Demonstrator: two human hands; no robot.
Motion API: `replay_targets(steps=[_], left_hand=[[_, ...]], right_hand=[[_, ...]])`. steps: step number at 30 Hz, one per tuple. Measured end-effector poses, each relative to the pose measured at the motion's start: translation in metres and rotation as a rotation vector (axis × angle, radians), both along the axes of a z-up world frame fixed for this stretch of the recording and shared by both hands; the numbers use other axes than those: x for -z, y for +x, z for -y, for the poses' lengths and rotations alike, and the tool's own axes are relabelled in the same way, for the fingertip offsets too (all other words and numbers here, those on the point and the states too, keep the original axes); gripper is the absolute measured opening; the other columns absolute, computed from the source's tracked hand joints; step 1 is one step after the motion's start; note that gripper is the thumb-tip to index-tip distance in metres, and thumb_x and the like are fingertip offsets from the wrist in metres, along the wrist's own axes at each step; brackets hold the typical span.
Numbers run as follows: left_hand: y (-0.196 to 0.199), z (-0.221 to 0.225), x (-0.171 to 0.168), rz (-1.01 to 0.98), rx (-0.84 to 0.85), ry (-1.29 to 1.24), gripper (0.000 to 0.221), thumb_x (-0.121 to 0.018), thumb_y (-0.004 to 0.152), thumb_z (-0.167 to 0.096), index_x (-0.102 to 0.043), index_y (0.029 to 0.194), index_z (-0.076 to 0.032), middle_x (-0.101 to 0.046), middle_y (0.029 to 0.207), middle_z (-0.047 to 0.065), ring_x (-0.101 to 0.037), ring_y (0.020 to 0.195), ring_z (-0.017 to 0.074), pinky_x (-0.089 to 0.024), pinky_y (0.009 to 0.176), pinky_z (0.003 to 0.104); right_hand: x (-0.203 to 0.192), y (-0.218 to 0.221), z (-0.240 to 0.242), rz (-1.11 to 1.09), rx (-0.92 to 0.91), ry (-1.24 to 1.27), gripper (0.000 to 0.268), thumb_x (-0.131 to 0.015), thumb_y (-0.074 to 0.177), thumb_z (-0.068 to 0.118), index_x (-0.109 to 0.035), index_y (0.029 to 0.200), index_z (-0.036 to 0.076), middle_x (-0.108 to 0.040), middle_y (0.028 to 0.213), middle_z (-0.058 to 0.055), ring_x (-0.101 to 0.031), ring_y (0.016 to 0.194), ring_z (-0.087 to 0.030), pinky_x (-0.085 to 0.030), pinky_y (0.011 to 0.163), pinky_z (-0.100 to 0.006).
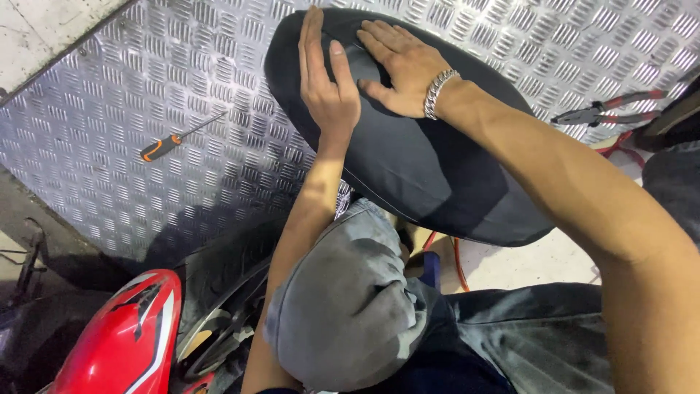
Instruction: Stretching a vinyl cover over a motorcycle seat and securing it with a pneumatic stapler
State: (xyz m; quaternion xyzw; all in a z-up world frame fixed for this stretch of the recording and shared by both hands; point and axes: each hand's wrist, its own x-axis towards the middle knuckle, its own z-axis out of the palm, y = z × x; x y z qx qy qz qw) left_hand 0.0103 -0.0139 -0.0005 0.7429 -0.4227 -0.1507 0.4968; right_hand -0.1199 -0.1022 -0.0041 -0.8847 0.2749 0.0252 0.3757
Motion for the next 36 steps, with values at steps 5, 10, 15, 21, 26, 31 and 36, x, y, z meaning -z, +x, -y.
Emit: replay_targets(steps=[5, 10, 15, 21, 26, 31, 36], left_hand=[[0.006, 0.002, 0.002, -0.025, -0.027, 0.063, 0.035, -0.039, 0.113, -0.026, -0.055, 0.139, -0.008, -0.063, 0.139, 0.008, -0.063, 0.133, 0.0264, -0.052, 0.115, 0.038], [0.033, 0.016, 0.035, 0.269, 0.218, 0.169, 0.029, -0.045, 0.100, -0.012, -0.071, 0.111, -0.004, -0.074, 0.115, 0.011, -0.065, 0.120, 0.0305, -0.033, 0.119, 0.050], [0.052, 0.029, 0.053, 0.402, 0.411, 0.301, 0.029, -0.045, 0.097, -0.013, -0.069, 0.112, -0.006, -0.072, 0.116, 0.013, -0.063, 0.117, 0.0326, -0.034, 0.112, 0.052], [0.059, 0.044, 0.056, 0.469, 0.442, 0.321, 0.023, -0.054, 0.097, -0.022, -0.070, 0.108, -0.010, -0.074, 0.107, 0.006, -0.063, 0.111, 0.0264, -0.034, 0.109, 0.048], [0.054, 0.045, 0.039, 0.440, 0.510, 0.536, 0.037, -0.048, 0.103, -0.024, -0.066, 0.132, -0.010, -0.065, 0.137, 0.011, -0.055, 0.132, 0.0281, -0.026, 0.116, 0.049], [0.054, 0.042, 0.046, 0.443, 0.491, 0.479, 0.035, -0.049, 0.103, -0.026, -0.070, 0.122, -0.006, -0.067, 0.130, 0.010, -0.057, 0.126, 0.0279, -0.026, 0.116, 0.048], [0.051, 0.039, 0.042, 0.507, 0.477, 0.404, 0.031, -0.055, 0.099, -0.022, -0.071, 0.122, -0.008, -0.073, 0.123, 0.012, -0.062, 0.117, 0.0329, -0.033, 0.110, 0.047]], right_hand=[[0.007, 0.018, 0.012, -0.089, 0.045, 0.114, 0.075, -0.043, 0.098, 0.045, -0.034, 0.157, -0.002, -0.032, 0.162, -0.024, -0.027, 0.150, -0.037, -0.016, 0.123, -0.045], [0.011, 0.024, 0.011, -0.099, 0.071, 0.104, 0.070, -0.027, 0.105, 0.045, -0.033, 0.157, -0.001, -0.033, 0.162, -0.024, -0.028, 0.150, -0.036, -0.016, 0.123, -0.045], [0.035, 0.029, 0.011, -0.090, 0.094, 0.044, 0.064, -0.024, 0.107, 0.038, -0.036, 0.156, -0.002, -0.038, 0.158, -0.026, -0.034, 0.147, -0.039, -0.019, 0.122, -0.045], [0.038, -0.005, 0.040, 0.037, 0.233, 0.387, 0.059, -0.029, 0.107, 0.039, -0.045, 0.153, 0.005, -0.041, 0.159, -0.016, -0.034, 0.147, -0.029, -0.017, 0.120, -0.037], [-0.090, -0.123, -0.010, 0.120, 0.013, -0.201, 0.050, -0.043, 0.109, 0.013, -0.044, 0.151, -0.014, -0.048, 0.151, -0.038, -0.046, 0.140, -0.054, -0.035, 0.118, -0.061], [-0.076, -0.181, -0.067, -0.066, -0.050, -0.136, 0.068, -0.042, 0.103, 0.032, -0.032, 0.158, -0.007, -0.032, 0.164, -0.029, -0.031, 0.153, -0.042, -0.027, 0.125, -0.054], [-0.047, -0.161, -0.050, 0.056, -0.066, -0.051, 0.073, -0.037, 0.105, 0.040, -0.023, 0.160, -0.007, -0.026, 0.164, -0.033, -0.025, 0.154, -0.046, -0.019, 0.128, -0.055]])
